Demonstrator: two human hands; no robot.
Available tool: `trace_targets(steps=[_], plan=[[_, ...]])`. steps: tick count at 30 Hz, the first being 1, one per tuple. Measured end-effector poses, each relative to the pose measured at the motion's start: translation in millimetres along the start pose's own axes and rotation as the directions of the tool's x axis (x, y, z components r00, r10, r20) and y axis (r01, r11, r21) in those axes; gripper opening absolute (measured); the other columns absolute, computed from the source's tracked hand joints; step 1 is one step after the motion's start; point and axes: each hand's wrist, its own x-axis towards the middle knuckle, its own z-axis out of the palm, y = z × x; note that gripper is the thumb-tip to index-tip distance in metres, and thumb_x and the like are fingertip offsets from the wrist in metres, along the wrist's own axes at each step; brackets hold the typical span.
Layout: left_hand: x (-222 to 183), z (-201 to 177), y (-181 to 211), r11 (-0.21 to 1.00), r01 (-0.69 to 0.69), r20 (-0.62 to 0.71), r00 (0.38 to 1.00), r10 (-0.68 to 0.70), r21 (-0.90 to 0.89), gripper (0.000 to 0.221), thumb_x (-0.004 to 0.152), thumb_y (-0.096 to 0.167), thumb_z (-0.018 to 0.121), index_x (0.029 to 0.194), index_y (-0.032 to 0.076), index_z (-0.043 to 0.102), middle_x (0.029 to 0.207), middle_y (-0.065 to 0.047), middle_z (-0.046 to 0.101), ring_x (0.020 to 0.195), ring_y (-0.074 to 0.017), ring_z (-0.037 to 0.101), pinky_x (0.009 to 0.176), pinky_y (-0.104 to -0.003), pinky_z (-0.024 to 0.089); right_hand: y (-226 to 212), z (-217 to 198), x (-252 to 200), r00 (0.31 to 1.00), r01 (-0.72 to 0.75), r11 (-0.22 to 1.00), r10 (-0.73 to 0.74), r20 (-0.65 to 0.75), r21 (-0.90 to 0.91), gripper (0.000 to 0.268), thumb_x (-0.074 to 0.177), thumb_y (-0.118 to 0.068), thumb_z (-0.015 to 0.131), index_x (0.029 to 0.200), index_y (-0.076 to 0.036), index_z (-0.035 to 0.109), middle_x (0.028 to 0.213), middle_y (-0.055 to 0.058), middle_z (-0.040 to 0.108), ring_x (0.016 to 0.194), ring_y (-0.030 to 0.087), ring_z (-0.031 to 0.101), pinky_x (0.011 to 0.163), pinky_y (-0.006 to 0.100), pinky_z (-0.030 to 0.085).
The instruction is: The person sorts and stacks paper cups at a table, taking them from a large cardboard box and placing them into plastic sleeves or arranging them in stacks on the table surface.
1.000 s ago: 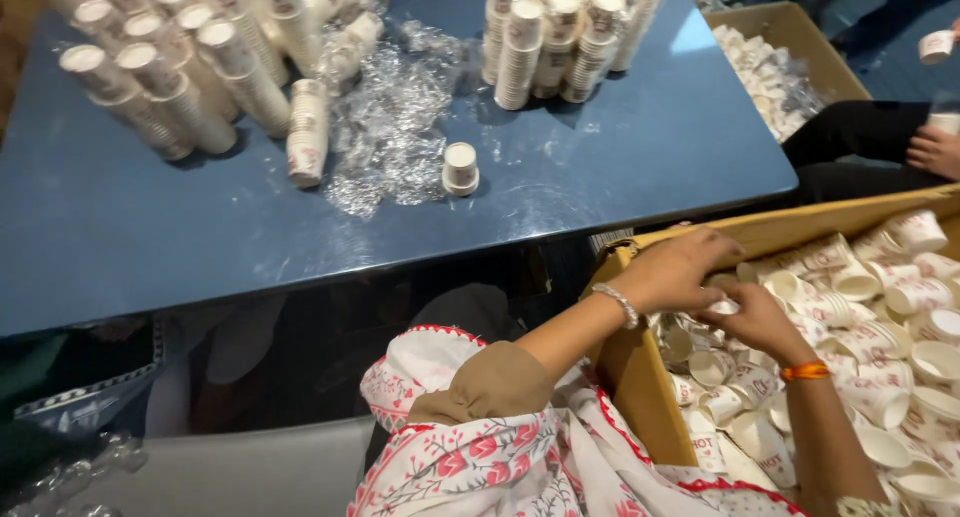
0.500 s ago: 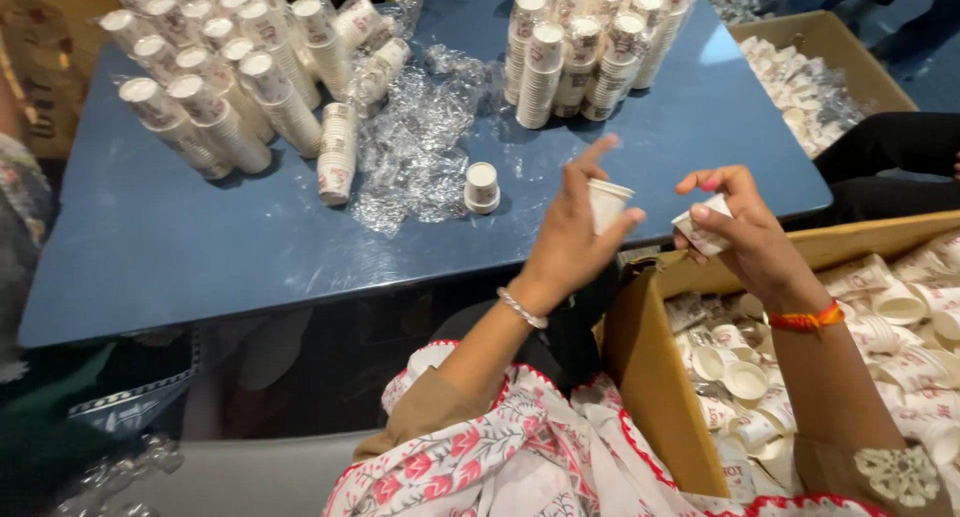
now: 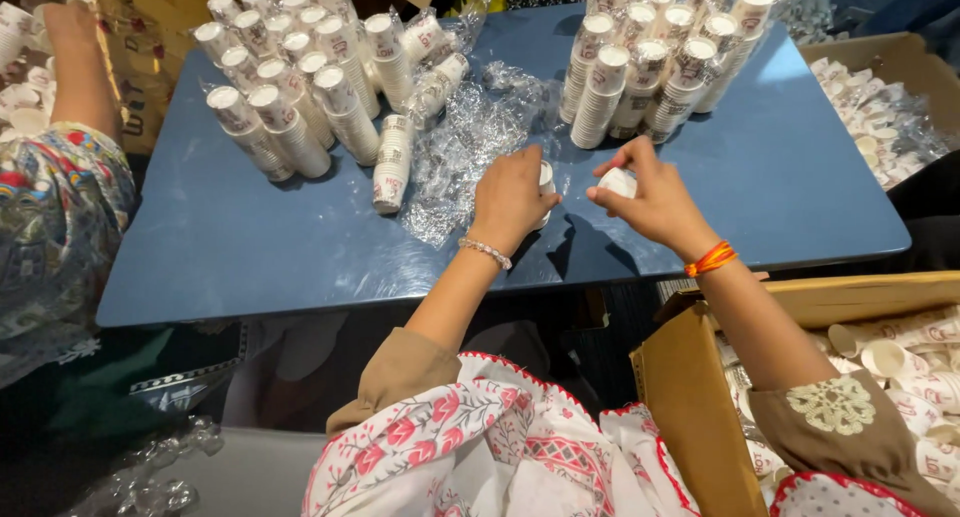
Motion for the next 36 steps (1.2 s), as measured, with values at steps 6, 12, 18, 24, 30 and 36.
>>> trace_targets(steps=[6, 12, 18, 24, 30, 36], plan=[[-38.9, 58.3, -21.5, 0.947, 0.096, -0.094, 0.987, -0.131, -0.307, 0.052, 0.071, 0.023, 0.089, 0.111, 0.008, 0.060, 0.090, -0.016, 0.071, 0.089, -0.0400, 0.068, 0.072, -0.050, 0.054, -38.7, 14.1, 8.2, 0.947, 0.310, 0.913, -0.322, -0.004, -0.265, 0.043, 0.084, -0.028, 0.083, 0.117, -0.007, 0.065, 0.109, 0.014, 0.064, 0.099, 0.034, 0.069, 0.080, 0.040, 0.057], [-40.9, 65.1, -18.5, 0.867, 0.267, 0.015, 0.958, -0.288, -0.422, 0.055, 0.079, 0.030, 0.081, 0.125, 0.012, 0.059, 0.106, -0.018, 0.072, 0.098, -0.0391, 0.069, 0.087, -0.049, 0.055, -45.4, 60.5, 25.5, 0.967, 0.255, 0.802, -0.193, 0.169, -0.540, 0.037, 0.078, -0.023, 0.079, 0.109, -0.009, 0.064, 0.101, 0.013, 0.067, 0.097, 0.037, 0.065, 0.082, 0.050, 0.052], [-45.8, 77.8, -26.1, 0.938, 0.143, -0.015, 0.988, -0.155, -0.316, 0.054, 0.078, 0.030, 0.081, 0.126, 0.013, 0.060, 0.115, -0.010, 0.075, 0.106, -0.0319, 0.070, 0.123, -0.064, 0.012, -22.5, 60.2, 30.3, 0.940, 0.326, 0.794, -0.211, 0.269, -0.513, 0.037, 0.075, -0.021, 0.076, 0.108, -0.010, 0.066, 0.101, 0.013, 0.065, 0.095, 0.037, 0.064, 0.080, 0.049, 0.053], [-47.2, 76.2, -27.4, 0.911, 0.122, -0.037, 0.988, -0.149, -0.393, 0.073, 0.072, 0.028, 0.082, 0.136, 0.010, 0.053, 0.115, -0.008, 0.075, 0.108, -0.0292, 0.070, 0.123, -0.063, 0.010, -24.6, 54.3, 19.0, 0.934, 0.325, 0.770, -0.170, 0.315, -0.549, 0.055, 0.080, -0.027, 0.073, 0.129, -0.008, 0.056, 0.120, 0.016, 0.061, 0.106, 0.039, 0.063, 0.084, 0.049, 0.053], [-49.1, 75.6, -25.1, 0.954, 0.133, 0.007, 0.991, -0.137, -0.269, 0.069, 0.076, 0.051, 0.089, 0.127, 0.018, 0.056, 0.116, -0.005, 0.077, 0.127, -0.0267, 0.067, 0.131, -0.061, 0.012, -80.2, -47.7, -79.7, 0.995, -0.070, 0.756, 0.102, 0.012, -0.650, 0.033, 0.094, -0.035, 0.065, 0.118, -0.013, 0.062, 0.122, 0.007, 0.063, 0.100, 0.028, 0.069, 0.082, 0.042, 0.055], [-47.8, 68.3, -25.1, 0.942, 0.107, -0.078, 0.987, -0.139, -0.320, 0.111, 0.068, 0.057, 0.089, 0.150, 0.007, 0.035, 0.154, -0.019, 0.043, 0.142, -0.0368, 0.043, 0.125, -0.055, 0.018, 92.4, -185.8, -227.2, 0.915, -0.208, 0.431, 0.403, -0.019, -0.878, 0.041, 0.077, -0.028, 0.077, 0.118, -0.023, 0.072, 0.123, 0.006, 0.068, 0.116, 0.026, 0.067, 0.103, 0.039, 0.055]])
